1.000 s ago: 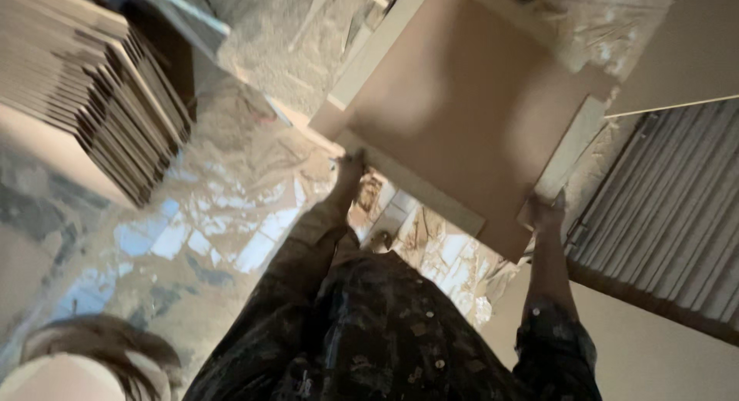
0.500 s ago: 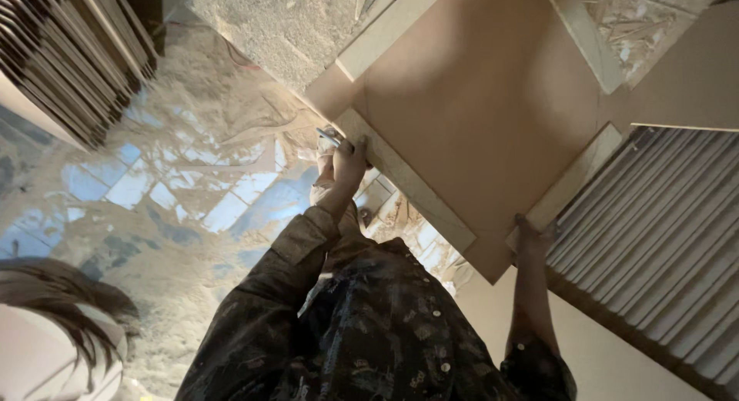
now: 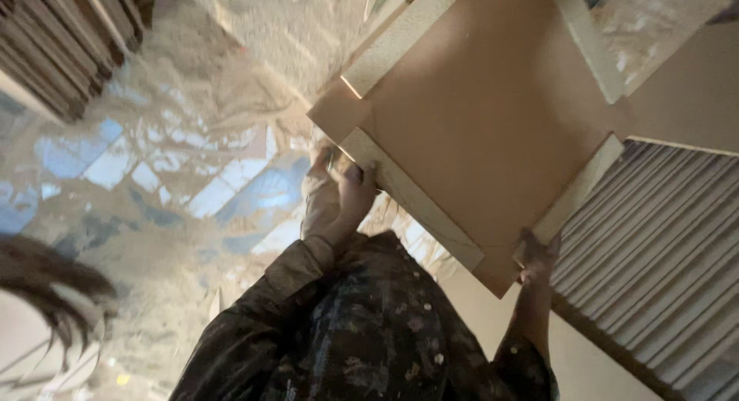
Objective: The person handles large curved wooden panels in a dusty workshop, aligning thin wooden strips along the panel edges and pressing them into place, then carries a panel across the room and stacks it with other finished panels on the floor.
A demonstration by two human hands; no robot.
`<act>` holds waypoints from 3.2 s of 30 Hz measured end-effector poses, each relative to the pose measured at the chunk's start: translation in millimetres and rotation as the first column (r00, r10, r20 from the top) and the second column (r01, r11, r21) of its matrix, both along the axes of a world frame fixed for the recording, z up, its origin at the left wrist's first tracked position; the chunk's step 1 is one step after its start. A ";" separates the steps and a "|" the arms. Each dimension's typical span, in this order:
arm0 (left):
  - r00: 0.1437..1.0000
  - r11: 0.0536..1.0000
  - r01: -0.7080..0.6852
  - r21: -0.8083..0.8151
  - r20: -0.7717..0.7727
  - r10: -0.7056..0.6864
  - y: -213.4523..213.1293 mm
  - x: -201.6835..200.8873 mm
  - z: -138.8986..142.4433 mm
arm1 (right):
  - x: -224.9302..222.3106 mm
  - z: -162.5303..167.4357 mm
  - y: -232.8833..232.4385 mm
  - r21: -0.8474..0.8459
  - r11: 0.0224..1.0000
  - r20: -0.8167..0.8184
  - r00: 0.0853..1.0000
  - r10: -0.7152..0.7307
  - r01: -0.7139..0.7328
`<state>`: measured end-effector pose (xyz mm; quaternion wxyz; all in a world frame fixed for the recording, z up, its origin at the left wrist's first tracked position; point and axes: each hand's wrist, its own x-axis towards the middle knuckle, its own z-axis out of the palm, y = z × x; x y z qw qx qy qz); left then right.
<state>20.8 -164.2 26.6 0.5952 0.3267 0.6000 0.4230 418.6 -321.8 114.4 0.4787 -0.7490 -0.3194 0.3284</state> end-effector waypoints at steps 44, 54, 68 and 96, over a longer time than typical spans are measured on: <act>0.949 0.950 -0.301 -0.080 -0.124 0.290 100.0 75.9 -55.7 | -25.1 14.2 53.2 -0.282 0.890 0.237 0.925 -0.297 0.358; 0.906 0.954 -0.223 0.200 -0.320 0.278 45.6 29.9 -77.0 | -61.6 25.8 19.4 -0.009 0.999 0.101 0.994 0.044 -0.043; 0.945 0.953 -0.298 0.048 -0.128 0.302 98.9 52.3 -61.8 | -44.6 -7.6 20.6 -0.032 0.979 0.111 0.974 -0.197 0.202; 0.917 0.996 -0.088 0.026 -0.389 0.091 121.9 66.6 -41.7 | -43.2 -47.3 41.8 0.031 0.965 -0.097 0.962 -0.257 0.261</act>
